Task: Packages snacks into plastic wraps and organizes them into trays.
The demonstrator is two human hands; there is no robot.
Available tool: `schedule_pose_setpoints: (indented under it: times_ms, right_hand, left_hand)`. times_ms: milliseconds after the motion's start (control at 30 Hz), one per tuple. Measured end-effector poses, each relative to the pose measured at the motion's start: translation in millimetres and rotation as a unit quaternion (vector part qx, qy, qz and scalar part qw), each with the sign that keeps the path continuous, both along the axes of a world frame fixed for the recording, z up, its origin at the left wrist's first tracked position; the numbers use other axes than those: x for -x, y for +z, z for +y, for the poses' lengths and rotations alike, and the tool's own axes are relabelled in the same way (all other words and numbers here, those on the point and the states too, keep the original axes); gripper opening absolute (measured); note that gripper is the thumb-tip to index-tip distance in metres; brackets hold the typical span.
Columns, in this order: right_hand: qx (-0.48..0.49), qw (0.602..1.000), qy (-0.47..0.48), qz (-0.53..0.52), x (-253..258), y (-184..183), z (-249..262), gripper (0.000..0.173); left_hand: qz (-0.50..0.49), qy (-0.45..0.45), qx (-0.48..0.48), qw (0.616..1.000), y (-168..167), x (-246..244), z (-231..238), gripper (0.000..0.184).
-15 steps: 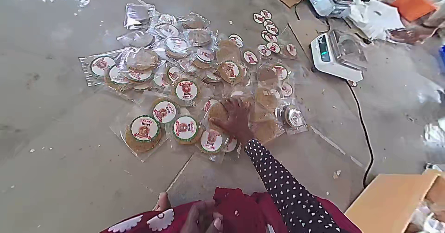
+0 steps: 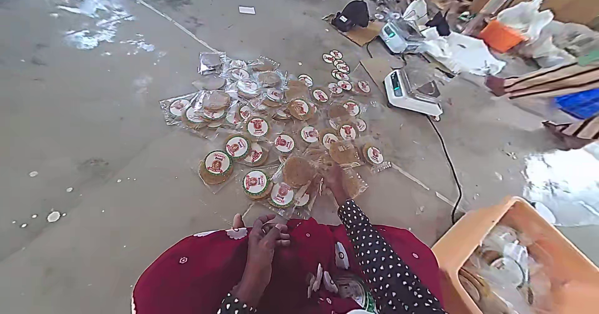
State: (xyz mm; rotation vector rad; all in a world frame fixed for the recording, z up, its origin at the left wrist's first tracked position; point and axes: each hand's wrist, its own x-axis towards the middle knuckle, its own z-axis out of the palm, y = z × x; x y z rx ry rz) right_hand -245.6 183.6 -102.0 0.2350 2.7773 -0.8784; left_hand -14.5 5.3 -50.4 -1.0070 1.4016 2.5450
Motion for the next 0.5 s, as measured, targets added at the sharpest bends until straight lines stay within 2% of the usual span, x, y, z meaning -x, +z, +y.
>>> schedule_pose_setpoints:
  times_ms: [100, 200, 233, 300, 333, 433, 500]
  right_hand:
    - [0.002, 0.997, -0.028, -0.067, -7.9, -19.7, 3.0, 0.062]
    - [0.061, 0.991, -0.103, -0.054, -18.0, -26.1, -8.2, 0.047]
    - [0.051, 0.990, -0.123, -0.044, -23.1, -19.9, -14.4, 0.055]
    - [0.037, 0.986, -0.159, -0.029, -28.9, -12.1, -22.4, 0.084]
    - [0.033, 0.983, -0.179, -0.023, -30.2, -16.1, -22.4, 0.089]
    - [0.021, 0.976, -0.218, -0.019, -42.3, -21.4, -23.5, 0.076]
    - [-0.034, 0.988, -0.146, 0.048, -51.1, -11.3, -30.7, 0.080]
  left_hand:
    - [-0.002, 0.003, -0.002, 1.000, -1.5, 2.0, 1.9, 0.030]
    - [-0.007, 0.003, -0.003, 1.000, -2.6, 2.5, 2.0, 0.030]
    - [-0.009, 0.007, -0.004, 1.000, -3.2, 2.4, 1.9, 0.029]
    - [-0.013, 0.009, -0.002, 1.000, -3.8, 2.1, 0.7, 0.030]
    - [-0.016, 0.010, -0.001, 1.000, -4.0, 1.2, 0.8, 0.031]
    - [-0.018, 0.012, -0.002, 1.000, -3.0, -0.1, 2.3, 0.031]
    - [-0.015, 0.016, -0.004, 1.000, -2.6, 0.5, 3.5, 0.032]
